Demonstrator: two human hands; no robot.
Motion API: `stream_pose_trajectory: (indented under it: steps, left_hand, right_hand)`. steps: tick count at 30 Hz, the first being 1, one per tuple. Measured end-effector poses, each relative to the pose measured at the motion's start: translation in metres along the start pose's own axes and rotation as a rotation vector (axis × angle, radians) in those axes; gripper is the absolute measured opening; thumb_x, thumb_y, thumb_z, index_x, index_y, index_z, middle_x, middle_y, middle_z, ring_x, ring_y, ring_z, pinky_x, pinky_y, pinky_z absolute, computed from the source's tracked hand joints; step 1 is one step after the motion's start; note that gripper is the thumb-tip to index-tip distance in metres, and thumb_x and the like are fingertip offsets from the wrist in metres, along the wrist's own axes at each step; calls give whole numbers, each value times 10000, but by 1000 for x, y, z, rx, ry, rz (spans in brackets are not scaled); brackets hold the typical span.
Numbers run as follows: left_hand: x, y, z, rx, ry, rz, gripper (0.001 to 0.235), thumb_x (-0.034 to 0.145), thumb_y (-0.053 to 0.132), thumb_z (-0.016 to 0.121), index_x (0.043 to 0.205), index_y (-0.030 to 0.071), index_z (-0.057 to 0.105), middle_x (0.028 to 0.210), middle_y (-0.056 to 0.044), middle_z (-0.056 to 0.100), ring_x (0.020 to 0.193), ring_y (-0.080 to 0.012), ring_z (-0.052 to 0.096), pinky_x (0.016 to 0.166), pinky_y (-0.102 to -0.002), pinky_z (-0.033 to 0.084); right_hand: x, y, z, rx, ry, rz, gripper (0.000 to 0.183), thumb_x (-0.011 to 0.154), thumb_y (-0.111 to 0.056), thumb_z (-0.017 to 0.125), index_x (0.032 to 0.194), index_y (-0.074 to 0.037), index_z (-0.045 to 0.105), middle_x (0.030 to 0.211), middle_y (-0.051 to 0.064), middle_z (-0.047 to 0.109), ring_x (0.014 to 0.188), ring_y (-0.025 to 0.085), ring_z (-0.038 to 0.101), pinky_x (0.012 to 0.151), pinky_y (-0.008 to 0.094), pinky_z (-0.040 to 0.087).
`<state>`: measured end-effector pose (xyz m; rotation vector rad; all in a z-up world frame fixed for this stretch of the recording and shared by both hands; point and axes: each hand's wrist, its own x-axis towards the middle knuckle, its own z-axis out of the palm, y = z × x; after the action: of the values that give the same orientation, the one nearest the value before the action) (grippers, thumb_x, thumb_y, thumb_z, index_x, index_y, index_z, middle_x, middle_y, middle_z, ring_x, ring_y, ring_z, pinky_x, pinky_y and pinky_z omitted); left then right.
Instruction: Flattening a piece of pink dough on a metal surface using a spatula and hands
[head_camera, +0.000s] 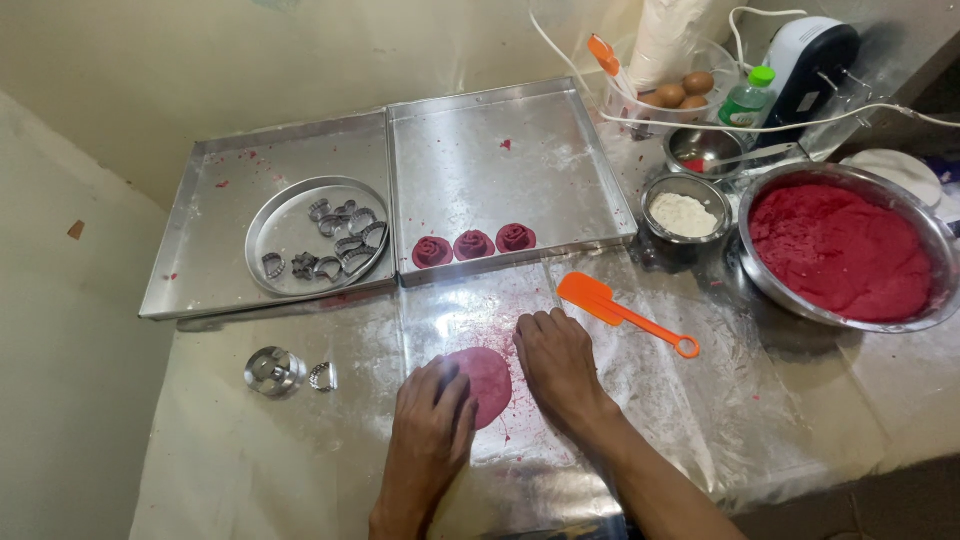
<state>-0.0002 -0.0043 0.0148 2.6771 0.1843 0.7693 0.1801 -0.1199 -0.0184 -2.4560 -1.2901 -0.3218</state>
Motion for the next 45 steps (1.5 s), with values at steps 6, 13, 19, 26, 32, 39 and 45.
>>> stream_pose_trajectory:
  steps: [6,13,19,26,32,39,45]
  left_hand:
    - [-2,-1,1,9,3,-5,222,944,120,657,1144,26,639,1235,-179,622,1223,-364,580,1107,-559,434]
    - [-4,-4,5,5,-29,-23,268,943,140,670,1184,27,634,1263,-164,622,1248,-342,576,1128,-564,425]
    - [-1,-1,1,-15,-2,-17,217,940,110,662,1138,22,641,1236,-171,628,1232,-362,587,1108,-568,435]
    - [-2,-1,3,-9,-18,-25,251,934,128,676,1159,19,650,1250,-171,629,1232,-353,586,1110,-568,434]
    - [1,2,0,-36,-2,-12,204,940,104,650,1123,14,644,1222,-167,626,1210,-358,587,1113,-569,430]
    - [-1,1,1,-26,-15,-21,240,933,105,673,1153,14,644,1235,-167,626,1221,-350,590,1114,-574,434]
    - [-3,-1,3,-24,-21,-29,231,948,114,654,1158,18,645,1240,-167,624,1242,-357,582,1133,-591,418]
  right_hand:
    - [-2,-4,-3,-33,79,-27,199,991,-174,570,796,-132,582,723,72,618,691,286,516,613,459,416]
    - [-2,-1,5,-53,77,-44,190,985,-140,587,795,-127,572,705,73,597,666,268,493,585,445,405]
    - [-1,0,10,-72,60,-39,175,949,-126,605,776,-131,574,704,68,595,668,266,511,595,441,421]
    - [-1,6,18,-105,49,-81,147,884,-31,577,766,-120,572,695,78,598,654,277,514,580,435,419]
    - [0,3,10,-122,25,-114,176,785,59,582,769,-114,550,710,91,598,669,295,518,589,435,418]
    - [2,4,12,-160,-29,-115,207,742,90,613,791,-109,583,726,88,629,691,290,540,600,424,433]
    - [5,1,0,-151,-137,-100,257,742,129,580,839,-108,598,794,98,666,751,303,566,643,431,449]
